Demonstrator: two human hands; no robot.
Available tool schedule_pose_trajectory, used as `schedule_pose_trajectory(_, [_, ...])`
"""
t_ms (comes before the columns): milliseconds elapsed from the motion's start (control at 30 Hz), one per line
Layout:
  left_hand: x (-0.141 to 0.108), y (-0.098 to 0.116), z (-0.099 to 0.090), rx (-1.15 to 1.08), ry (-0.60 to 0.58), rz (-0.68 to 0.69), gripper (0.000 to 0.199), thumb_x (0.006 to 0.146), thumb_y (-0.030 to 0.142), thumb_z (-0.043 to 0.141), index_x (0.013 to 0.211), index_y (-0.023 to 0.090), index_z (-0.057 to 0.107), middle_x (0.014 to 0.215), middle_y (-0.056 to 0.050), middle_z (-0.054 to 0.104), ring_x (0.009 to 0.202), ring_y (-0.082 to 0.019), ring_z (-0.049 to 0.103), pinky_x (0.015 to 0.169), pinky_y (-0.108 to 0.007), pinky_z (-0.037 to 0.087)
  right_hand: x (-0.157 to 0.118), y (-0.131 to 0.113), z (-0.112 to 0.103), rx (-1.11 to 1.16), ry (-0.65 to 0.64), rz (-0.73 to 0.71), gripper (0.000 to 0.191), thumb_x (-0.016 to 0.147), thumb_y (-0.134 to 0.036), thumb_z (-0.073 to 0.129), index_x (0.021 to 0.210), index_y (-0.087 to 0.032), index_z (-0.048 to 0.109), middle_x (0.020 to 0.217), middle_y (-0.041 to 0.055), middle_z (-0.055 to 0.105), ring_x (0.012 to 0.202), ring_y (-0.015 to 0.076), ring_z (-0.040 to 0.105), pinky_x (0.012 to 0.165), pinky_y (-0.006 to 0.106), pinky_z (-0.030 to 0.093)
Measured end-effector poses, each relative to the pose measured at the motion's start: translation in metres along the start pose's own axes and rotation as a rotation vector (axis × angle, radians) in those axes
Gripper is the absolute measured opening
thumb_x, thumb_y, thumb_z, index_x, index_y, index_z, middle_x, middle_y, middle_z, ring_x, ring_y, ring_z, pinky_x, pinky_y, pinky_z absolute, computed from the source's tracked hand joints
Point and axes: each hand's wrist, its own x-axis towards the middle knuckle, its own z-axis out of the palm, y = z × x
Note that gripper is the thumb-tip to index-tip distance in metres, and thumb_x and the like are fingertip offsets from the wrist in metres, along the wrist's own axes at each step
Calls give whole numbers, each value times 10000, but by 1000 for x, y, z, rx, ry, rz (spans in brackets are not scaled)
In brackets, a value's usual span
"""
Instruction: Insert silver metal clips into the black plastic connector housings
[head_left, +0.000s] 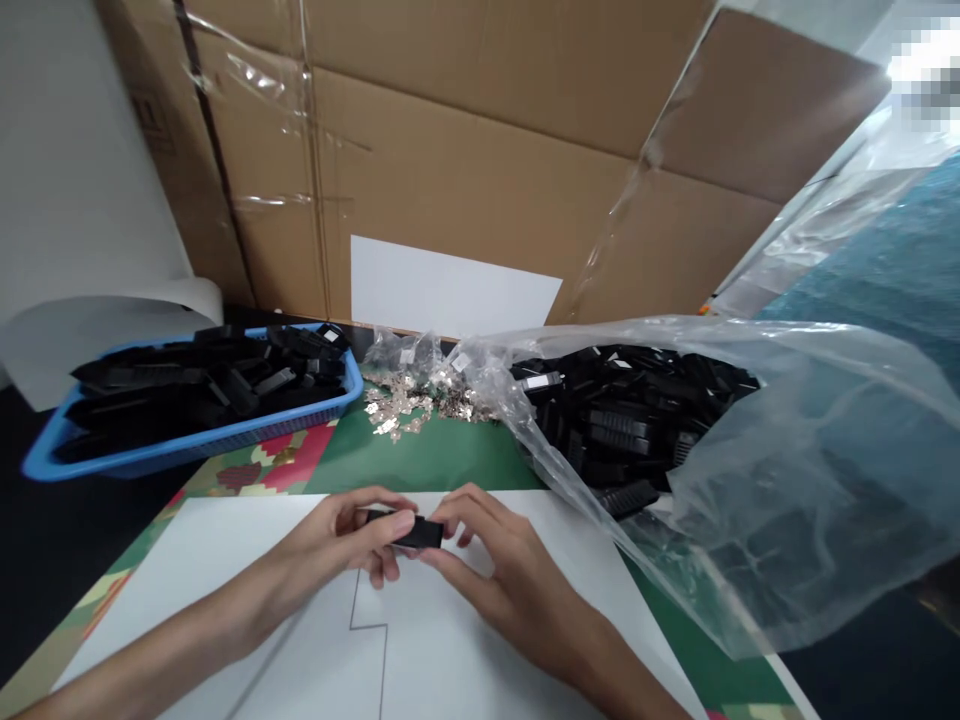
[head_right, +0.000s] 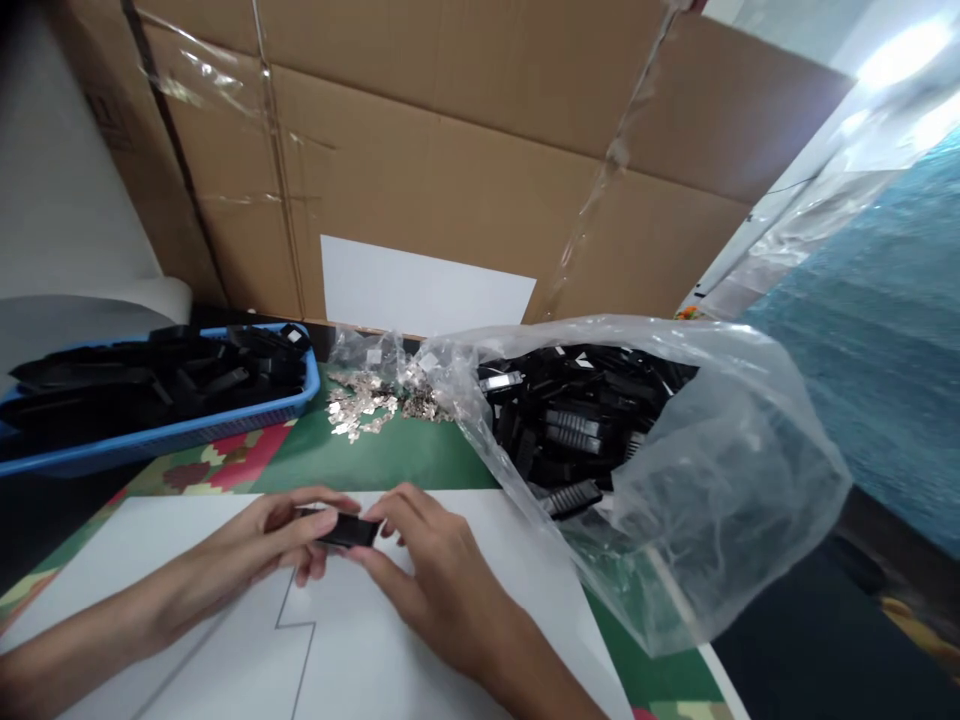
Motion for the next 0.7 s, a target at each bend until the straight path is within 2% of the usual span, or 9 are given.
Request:
schedule_pose_trajectory(67, [2,-4,-2,4,21,69,659,889,648,694,1312,155,581,865,-74,768,691,-184,673,671,-308,532,1,5,-22,-102,198,8,105,956,-313,716,1027,-253,669,1017,44,668,848,214,659,690,328,563])
schedule_pose_trajectory(167, [4,-7,-7,180,103,201,569,964,615,611,1325,187,507,818,-25,719,656,-172,637,635,-294,508,2,19,-65,-472,736,135,288,959,-462,701,1092,-206,697,1172,121,627,845,242,644,737,413,580])
schedule_pose_trajectory(233, [5,-6,-11,343,183,309,435,982,563,610,1238,216,556,767,12,671,672,-172,640,636,-275,509,2,27,-83,-722,918,215,644,935,-626,663,1361,-145,622,1353,216,521,903,296,636,900,577,549])
schedule_pose_trajectory(300, [3,2,-16,500,267,418,329,994,521,597,1158,236,615,764,25,656,727,-181,660,664,-260,522,2,28,-83,-820,940,176,727,971,-618,610,1494,-120,524,1436,255,441,1059,368,607,1011,641,486])
schedule_pose_trajectory(400, [3,25,-38,675,403,553,292,997,504,571,1018,233,680,834,13,685,796,-199,662,683,-255,511,0,17,-55,-770,751,-20,450,1032,-361,600,1452,-200,564,1374,199,503,1198,366,544,1014,552,513])
schedule_pose_trajectory(500, [13,60,-83,942,597,704,379,961,572,586,1020,214,697,946,-46,722,898,-247,668,799,-322,531,-8,6,-18,-563,348,-207,299,1030,-178,569,1322,-227,611,1215,127,597,1096,268,613,913,407,577])
schedule_pose_trajectory(533, [19,73,-101,1090,641,723,436,940,605,598,1086,208,701,1036,-83,730,991,-281,662,889,-372,527,-11,6,-7,-472,208,-224,267,1018,-166,584,1278,-220,618,1174,109,617,1055,245,638,875,368,591])
schedule_pose_trajectory(600, [35,99,-136,1342,619,646,568,908,680,572,1181,201,705,1182,-140,715,1127,-346,617,1002,-465,494,-17,11,13,-337,1,-217,244,973,-213,682,1210,-213,624,1132,84,642,990,222,673,819,321,601])
schedule_pose_trajectory(700, [64,133,-172,1436,523,548,569,916,643,549,1208,190,729,1266,-164,718,1232,-384,587,1102,-510,431,-25,28,43,-289,-65,-271,363,881,-400,820,1141,-222,640,1036,44,657,854,199,686,697,274,580])
